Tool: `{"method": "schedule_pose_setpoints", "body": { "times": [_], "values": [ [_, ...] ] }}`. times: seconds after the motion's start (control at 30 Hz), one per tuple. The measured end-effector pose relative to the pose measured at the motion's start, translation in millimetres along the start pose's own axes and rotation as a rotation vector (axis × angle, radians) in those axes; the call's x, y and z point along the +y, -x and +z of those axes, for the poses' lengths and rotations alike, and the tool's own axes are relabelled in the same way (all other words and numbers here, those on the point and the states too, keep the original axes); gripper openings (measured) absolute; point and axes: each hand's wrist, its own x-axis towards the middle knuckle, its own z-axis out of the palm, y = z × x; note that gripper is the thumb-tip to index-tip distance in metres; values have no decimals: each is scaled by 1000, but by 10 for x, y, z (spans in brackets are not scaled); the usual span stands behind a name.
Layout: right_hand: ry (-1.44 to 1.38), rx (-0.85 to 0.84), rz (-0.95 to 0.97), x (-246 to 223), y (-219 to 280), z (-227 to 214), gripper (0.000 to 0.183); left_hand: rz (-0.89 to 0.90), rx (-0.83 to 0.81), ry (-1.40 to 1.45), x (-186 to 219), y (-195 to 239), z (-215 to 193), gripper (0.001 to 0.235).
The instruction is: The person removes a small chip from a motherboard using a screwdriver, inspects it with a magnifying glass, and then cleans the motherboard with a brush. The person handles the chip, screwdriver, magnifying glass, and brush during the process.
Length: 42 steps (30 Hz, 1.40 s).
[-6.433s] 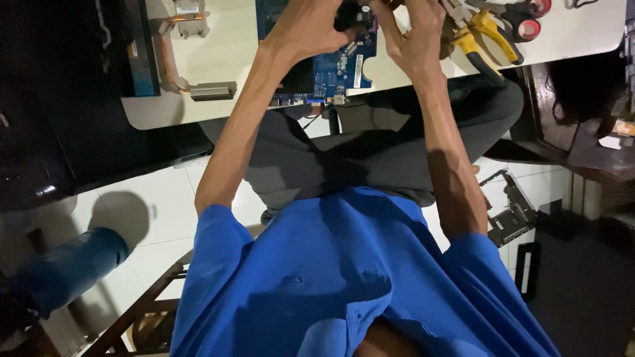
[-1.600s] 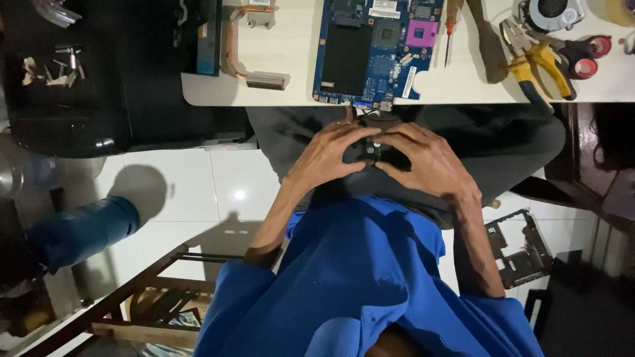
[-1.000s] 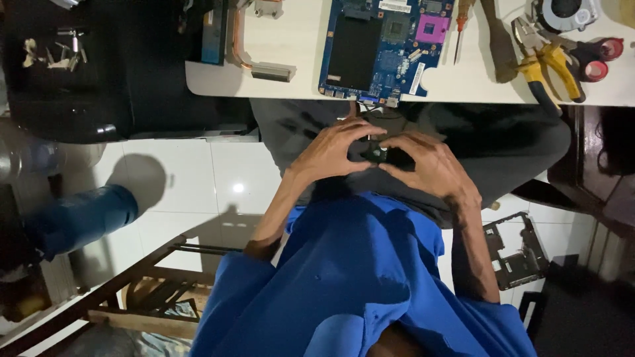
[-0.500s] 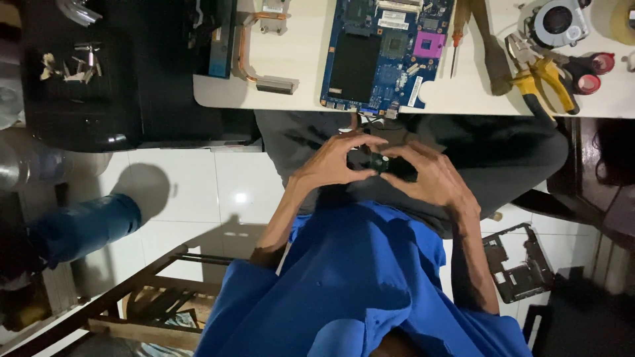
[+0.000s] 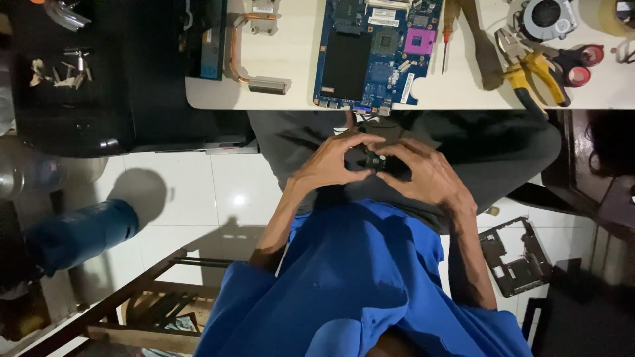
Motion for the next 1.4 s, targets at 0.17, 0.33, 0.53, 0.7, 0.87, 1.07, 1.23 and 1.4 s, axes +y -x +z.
{"method": "schedule_pose_setpoints", "body": {
  "times": [0.17, 0.33, 0.53, 0.7, 0.87, 1.07, 1.23, 1.4],
  "values": [
    [8, 41, -26, 6, 6, 5, 36, 13, -15, -15, -1, -19, 21, 66],
    [16, 56, -43, 62, 1, 36, 38, -27, -3, -18, 57, -49, -10, 61],
    [38, 87, -3, 184, 8, -131, 36, -57, 73, -46, 191, -73, -113, 58],
    [138, 245, -64, 243, -98, -464, 35, 100, 151, -7, 191, -98, -194, 43],
    [315, 379, -96, 565, -201, -729, 39, 159, 259, -28, 196, -117, -265, 30],
    [238, 424, -178, 275, -301, -799, 32, 227, 388, -23, 236, -73, -299, 21],
    [164, 440, -122, 366, -179, -648, 36, 233, 348, -104, 159, -39, -336, 20],
    [210, 497, -37, 375, 95, -827, 31, 193, 353, -157, 269, -67, -293, 10]
  ]
}}
